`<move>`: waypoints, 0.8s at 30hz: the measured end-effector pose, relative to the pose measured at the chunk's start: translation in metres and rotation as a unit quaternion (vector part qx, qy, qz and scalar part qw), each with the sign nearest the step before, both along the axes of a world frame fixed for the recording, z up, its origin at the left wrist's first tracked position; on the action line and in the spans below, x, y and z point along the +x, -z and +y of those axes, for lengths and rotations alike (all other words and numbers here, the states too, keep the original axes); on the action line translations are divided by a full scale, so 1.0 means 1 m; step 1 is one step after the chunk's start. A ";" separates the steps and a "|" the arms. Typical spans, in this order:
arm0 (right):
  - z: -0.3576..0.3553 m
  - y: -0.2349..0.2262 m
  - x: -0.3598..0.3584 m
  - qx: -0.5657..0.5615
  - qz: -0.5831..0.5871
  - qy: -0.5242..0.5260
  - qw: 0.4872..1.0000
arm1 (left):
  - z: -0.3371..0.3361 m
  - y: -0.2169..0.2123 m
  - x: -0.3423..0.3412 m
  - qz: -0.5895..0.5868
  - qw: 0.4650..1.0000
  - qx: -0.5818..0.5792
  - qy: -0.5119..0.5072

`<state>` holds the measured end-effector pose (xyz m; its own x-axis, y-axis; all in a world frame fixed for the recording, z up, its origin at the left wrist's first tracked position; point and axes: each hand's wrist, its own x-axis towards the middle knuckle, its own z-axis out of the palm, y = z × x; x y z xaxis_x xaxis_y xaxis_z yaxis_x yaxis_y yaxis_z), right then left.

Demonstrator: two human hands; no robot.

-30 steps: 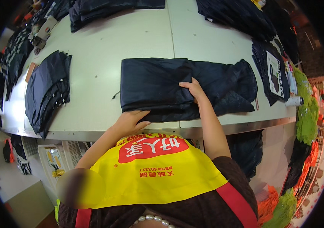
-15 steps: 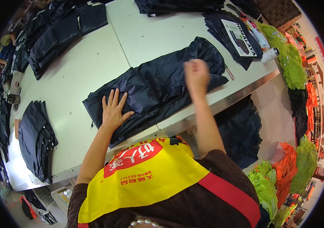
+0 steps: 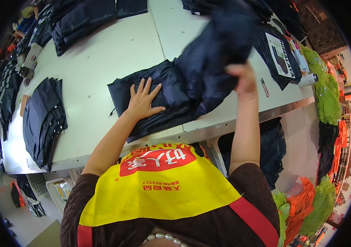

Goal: The person folds a dark jacket on a table, aligns the sleeves, and smooths the fabric. They then place the folded jacket into a plastic bag and set it aside. The person repeats this process with another jacket.

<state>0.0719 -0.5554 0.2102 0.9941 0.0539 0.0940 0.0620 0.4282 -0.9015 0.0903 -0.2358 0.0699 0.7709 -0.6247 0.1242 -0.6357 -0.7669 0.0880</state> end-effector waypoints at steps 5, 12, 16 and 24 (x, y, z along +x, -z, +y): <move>0.157 0.018 -0.011 -0.474 -0.247 -0.361 0.764 | 0.020 0.052 0.004 0.106 0.985 -0.135 0.027; 0.187 0.083 -0.015 -0.583 -0.096 -0.352 0.726 | 0.054 0.056 -0.020 0.141 0.967 -0.208 0.051; 0.186 0.104 -0.013 -0.601 -0.115 -0.353 0.708 | 0.097 -0.050 -0.056 0.203 0.976 -0.068 -0.031; 0.225 0.102 -0.044 -0.761 -0.234 -0.242 0.554 | 0.099 -0.089 0.055 -0.060 0.983 -0.171 -0.006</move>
<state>0.0283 -0.3301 0.1082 0.7151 0.6740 -0.1852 0.6512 -0.7387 -0.1740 0.1455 -0.1370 0.1584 0.7449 -0.5215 0.4162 -0.6483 -0.7131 0.2668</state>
